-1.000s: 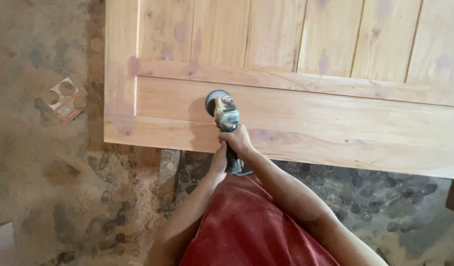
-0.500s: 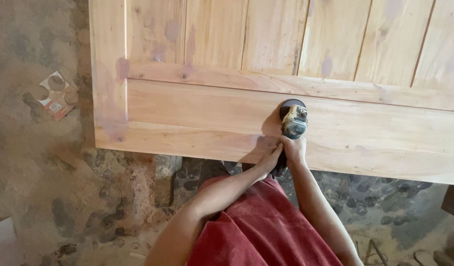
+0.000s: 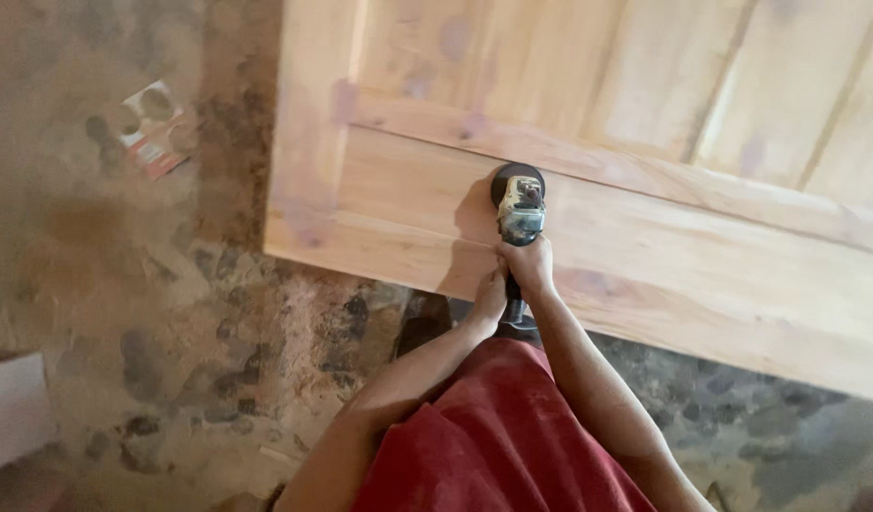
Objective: The person sands a large wooden door using a power sander, moving the tool across the panels and frame.
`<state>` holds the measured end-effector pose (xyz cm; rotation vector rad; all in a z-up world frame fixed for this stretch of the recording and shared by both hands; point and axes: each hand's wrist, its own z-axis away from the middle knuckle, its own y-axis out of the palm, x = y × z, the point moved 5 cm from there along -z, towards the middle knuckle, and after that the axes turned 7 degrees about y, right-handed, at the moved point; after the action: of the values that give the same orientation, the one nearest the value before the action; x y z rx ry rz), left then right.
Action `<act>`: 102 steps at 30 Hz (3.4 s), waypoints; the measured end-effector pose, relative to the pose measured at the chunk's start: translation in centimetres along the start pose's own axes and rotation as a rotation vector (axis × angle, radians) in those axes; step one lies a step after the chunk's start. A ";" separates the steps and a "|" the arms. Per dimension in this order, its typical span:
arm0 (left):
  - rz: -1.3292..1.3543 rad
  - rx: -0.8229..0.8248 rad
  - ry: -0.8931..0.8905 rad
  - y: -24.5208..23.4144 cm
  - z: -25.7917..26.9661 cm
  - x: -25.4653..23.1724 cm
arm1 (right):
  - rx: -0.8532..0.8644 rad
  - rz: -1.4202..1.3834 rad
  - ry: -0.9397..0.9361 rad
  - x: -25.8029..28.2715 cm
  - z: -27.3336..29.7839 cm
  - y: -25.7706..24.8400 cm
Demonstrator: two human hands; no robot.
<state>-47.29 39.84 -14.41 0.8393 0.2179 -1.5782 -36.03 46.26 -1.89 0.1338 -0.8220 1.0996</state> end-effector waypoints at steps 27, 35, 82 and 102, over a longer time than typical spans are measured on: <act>0.348 -0.111 0.005 -12.3 0.1 -8.9 | 0.072 0.212 0.039 5.7 -0.2 16.2; 0.258 0.031 0.002 -4.3 0.4 -1.9 | -0.008 -0.032 0.048 1.5 -0.3 5.6; 0.300 -0.080 -0.050 -13.0 -2.1 -13.4 | 0.073 0.207 0.042 7.0 -0.9 17.5; -0.290 0.200 -0.074 7.3 -0.2 -3.7 | -0.107 -0.423 0.228 -4.0 -2.1 -6.6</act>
<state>-40.65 41.31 -9.90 0.9330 0.1339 -1.9230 -30.24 41.16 -4.04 0.0854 -0.6095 0.6570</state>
